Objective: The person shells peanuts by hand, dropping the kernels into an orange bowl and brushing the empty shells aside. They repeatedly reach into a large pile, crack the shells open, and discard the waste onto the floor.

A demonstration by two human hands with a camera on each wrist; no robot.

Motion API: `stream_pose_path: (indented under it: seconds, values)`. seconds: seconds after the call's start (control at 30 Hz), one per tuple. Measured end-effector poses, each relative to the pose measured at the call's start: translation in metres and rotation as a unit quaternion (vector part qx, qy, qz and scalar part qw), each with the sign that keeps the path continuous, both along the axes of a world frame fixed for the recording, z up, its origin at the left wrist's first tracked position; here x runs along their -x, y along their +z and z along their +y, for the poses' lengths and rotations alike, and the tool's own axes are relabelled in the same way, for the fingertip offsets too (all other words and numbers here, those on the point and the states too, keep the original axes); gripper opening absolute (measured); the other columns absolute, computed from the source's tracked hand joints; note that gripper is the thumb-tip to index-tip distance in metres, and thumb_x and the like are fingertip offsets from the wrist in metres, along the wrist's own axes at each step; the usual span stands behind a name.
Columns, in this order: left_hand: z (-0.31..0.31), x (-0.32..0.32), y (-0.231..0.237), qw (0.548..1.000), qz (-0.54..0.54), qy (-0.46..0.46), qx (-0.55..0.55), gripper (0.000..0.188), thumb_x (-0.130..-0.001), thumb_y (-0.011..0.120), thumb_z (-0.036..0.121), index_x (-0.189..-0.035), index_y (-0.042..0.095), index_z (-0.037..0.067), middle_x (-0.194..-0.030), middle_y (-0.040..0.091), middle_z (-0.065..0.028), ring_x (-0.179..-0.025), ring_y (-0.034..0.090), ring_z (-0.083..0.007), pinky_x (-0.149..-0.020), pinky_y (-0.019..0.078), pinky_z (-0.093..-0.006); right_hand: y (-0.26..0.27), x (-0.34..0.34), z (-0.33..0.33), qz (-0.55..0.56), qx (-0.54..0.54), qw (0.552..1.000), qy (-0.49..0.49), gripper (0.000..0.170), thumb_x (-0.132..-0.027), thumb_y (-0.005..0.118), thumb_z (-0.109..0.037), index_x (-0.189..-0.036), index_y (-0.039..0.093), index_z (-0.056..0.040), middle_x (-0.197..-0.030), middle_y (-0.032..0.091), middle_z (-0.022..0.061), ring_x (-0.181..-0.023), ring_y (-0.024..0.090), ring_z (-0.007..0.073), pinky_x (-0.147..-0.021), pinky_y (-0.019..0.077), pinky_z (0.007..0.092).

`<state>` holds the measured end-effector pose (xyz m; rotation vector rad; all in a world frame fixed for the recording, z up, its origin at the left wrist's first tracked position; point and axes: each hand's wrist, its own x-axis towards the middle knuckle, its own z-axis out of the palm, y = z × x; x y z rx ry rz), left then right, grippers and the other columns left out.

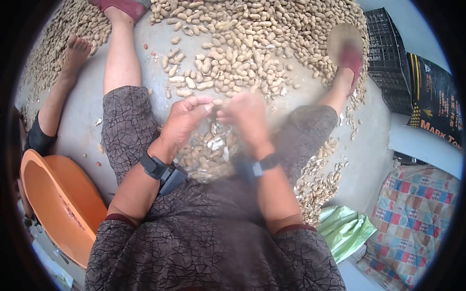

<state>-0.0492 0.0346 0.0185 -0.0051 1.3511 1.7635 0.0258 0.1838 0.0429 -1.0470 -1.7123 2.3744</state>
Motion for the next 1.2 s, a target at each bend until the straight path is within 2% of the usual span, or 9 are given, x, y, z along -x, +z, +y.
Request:
stream_pose_path:
  seconds: [0.17, 0.27, 0.37, 0.43, 0.5, 0.7, 0.77, 0.87, 1.2]
  values:
    - [-0.004, 0.001, 0.012, 0.996, -0.08, 0.034, -0.024, 0.022, -0.088, 0.058, 0.009, -0.109, 0.061, 0.002, -0.085, 0.063, -0.0003, -0.064, 0.049, -0.0014, -0.054, 0.0365, -0.0166, 0.007, 0.006, -0.022, 0.04, -0.009, 0.999, 0.004, 0.013, -0.076, 0.062, 0.004, -0.082, 0.051, -0.0008, -0.078, 0.061, 0.0099, -0.07, 0.065, 0.0176, -0.06, 0.0553, 0.0276]
    - [-0.008, 0.001, 0.0, 0.98, -0.14, 0.054, -0.133, 0.025, -0.089, 0.056, 0.01, -0.112, 0.056, -0.001, -0.1, 0.062, -0.0062, -0.089, 0.06, -0.0123, -0.079, 0.0477, -0.0246, 0.005, 0.01, -0.029, 0.051, -0.036, 0.998, -0.007, 0.013, -0.077, 0.061, 0.005, -0.081, 0.051, -0.0013, -0.078, 0.06, 0.0072, -0.069, 0.062, 0.0128, -0.058, 0.0513, 0.024]
    - [-0.007, 0.0, -0.003, 0.963, -0.181, 0.075, -0.183, 0.025, -0.09, 0.055, 0.01, -0.113, 0.055, 0.0, -0.1, 0.061, -0.0052, -0.085, 0.058, -0.0104, -0.075, 0.0467, -0.0232, -0.005, 0.01, -0.032, 0.091, -0.135, 0.987, 0.019, 0.011, -0.078, 0.061, 0.004, -0.082, 0.051, -0.0015, -0.079, 0.06, 0.0043, -0.069, 0.058, 0.0081, -0.057, 0.047, 0.0219]
    - [-0.005, 0.002, 0.002, 0.961, -0.186, 0.123, -0.163, 0.017, -0.092, 0.052, 0.007, -0.106, 0.056, 0.001, -0.087, 0.059, -0.0008, -0.054, 0.038, -0.0025, -0.051, 0.0327, -0.0173, 0.005, 0.009, -0.032, 0.06, -0.169, 0.981, 0.074, 0.011, -0.08, 0.063, 0.001, -0.085, 0.052, -0.0009, -0.081, 0.06, 0.0023, -0.073, 0.058, 0.007, -0.063, 0.0476, 0.0214]
    - [-0.008, 0.005, 0.004, 0.967, -0.143, 0.109, -0.179, 0.017, -0.092, 0.051, 0.008, -0.106, 0.056, 0.0, -0.086, 0.058, -0.0004, -0.055, 0.038, -0.0024, -0.051, 0.0325, -0.0173, 0.012, 0.009, -0.029, 0.031, -0.203, 0.97, 0.129, 0.013, -0.082, 0.064, -0.002, -0.088, 0.053, -0.0003, -0.083, 0.06, 0.0003, -0.078, 0.058, 0.0059, -0.069, 0.0483, 0.0209]
    - [-0.006, 0.004, 0.017, 0.984, -0.066, 0.083, -0.142, 0.025, -0.095, 0.047, 0.011, -0.116, 0.053, -0.001, -0.086, 0.055, 0.001, -0.06, 0.039, -0.0025, -0.053, 0.0317, -0.0166, 0.029, 0.014, -0.019, 0.065, -0.135, 0.987, 0.061, 0.027, -0.084, 0.064, -0.007, -0.107, 0.054, 0.0023, -0.097, 0.061, 0.0044, -0.09, 0.057, 0.0087, -0.078, 0.0466, 0.022]
    - [-0.004, 0.003, 0.019, 0.985, -0.066, 0.068, -0.143, 0.028, -0.095, 0.046, 0.011, -0.119, 0.053, -0.001, -0.087, 0.055, 0.0016, -0.062, 0.039, -0.0026, -0.053, 0.0316, -0.0166, 0.029, 0.015, -0.02, 0.099, -0.004, 0.992, 0.082, 0.036, -0.085, 0.064, -0.009, -0.116, 0.051, 0.0031, -0.102, 0.061, 0.0065, -0.094, 0.057, 0.0106, -0.081, 0.0458, 0.023]
    - [-0.002, 0.0, 0.025, 0.992, -0.053, 0.023, -0.115, 0.031, -0.095, 0.047, 0.012, -0.123, 0.053, -0.001, -0.085, 0.053, 0.0035, -0.064, 0.039, -0.0029, -0.055, 0.0316, -0.0166, 0.025, 0.013, -0.026, 0.115, 0.087, 0.987, 0.069, 0.031, -0.085, 0.063, -0.006, -0.112, 0.051, 0.0039, -0.094, 0.06, 0.0081, -0.084, 0.061, 0.0135, -0.071, 0.0497, 0.0247]
    - [-0.006, -0.003, 0.027, 0.994, 0.024, -0.061, -0.083, 0.027, -0.09, 0.052, 0.012, -0.113, 0.062, 0.001, -0.077, 0.053, 0.0064, -0.063, 0.039, -0.0014, -0.057, 0.0326, -0.016, 0.028, 0.008, -0.023, 0.088, 0.09, 0.987, 0.1, 0.038, -0.083, 0.065, -0.012, -0.115, 0.054, 0.0038, -0.093, 0.059, 0.0013, -0.083, 0.056, 0.0065, -0.074, 0.044, 0.0201]
